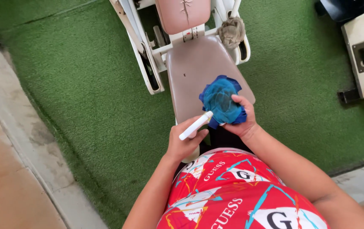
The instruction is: Cleaning and wiping down various parts of a gym machine using a spray bottle and cloth.
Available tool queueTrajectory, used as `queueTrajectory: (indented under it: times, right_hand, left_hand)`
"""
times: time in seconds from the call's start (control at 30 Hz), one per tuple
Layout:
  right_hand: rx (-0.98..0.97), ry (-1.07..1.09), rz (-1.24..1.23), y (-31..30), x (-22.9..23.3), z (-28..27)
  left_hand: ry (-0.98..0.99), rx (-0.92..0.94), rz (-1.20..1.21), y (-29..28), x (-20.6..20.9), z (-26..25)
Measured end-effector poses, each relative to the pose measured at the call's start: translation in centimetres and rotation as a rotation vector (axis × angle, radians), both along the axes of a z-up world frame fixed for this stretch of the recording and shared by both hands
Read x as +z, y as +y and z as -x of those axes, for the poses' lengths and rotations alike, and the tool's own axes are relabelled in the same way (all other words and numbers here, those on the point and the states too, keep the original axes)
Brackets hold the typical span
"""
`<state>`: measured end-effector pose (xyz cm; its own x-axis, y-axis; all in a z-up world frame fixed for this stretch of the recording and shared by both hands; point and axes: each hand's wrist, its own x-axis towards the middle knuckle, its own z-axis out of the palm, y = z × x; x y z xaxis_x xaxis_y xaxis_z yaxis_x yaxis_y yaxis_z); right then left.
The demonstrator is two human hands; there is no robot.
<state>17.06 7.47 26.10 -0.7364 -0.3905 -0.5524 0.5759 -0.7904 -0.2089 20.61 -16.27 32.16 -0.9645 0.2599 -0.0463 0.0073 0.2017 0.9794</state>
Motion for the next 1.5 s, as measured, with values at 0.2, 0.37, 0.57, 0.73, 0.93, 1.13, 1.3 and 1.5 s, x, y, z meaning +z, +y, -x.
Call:
queueTrajectory:
  times: [0.2,0.37,0.57,0.73,0.93,1.13,1.3,1.5]
  right_hand:
    - [0.004,0.039,0.023,-0.6,0.8,1.6]
    - [0.020,0.066,0.108,-0.2,0.9,2.4]
    - [0.016,0.171,-0.035,-0.9,3.8,3.8]
    - [-0.023,0.180,-0.053,-0.2,3.1,3.6]
    - [0.009,0.283,0.253,1.1,0.1,2.4]
    - [-0.109,0.033,-0.029,1.2,-0.3,0.3]
    - [-0.160,0.094,-0.023,1.0,2.3,-0.4]
    - [-0.222,0.097,0.007,3.3,0.1,-0.2]
  left_hand:
    - [0.145,-0.024,0.179,-1.2,-1.0,1.2]
    - [0.087,-0.020,0.131,-0.4,-0.1,1.4]
    - [0.015,-0.003,0.173,0.6,1.8,2.1]
    - [0.001,-0.001,0.188,1.0,0.1,1.9]
    - [0.091,0.050,0.265,2.0,-0.5,1.4]
    - [0.018,0.053,0.178,2.2,-1.6,0.6]
    - [0.099,-0.114,0.320,3.4,0.9,0.8]
    - [0.181,-0.184,0.378,5.3,0.3,1.3]
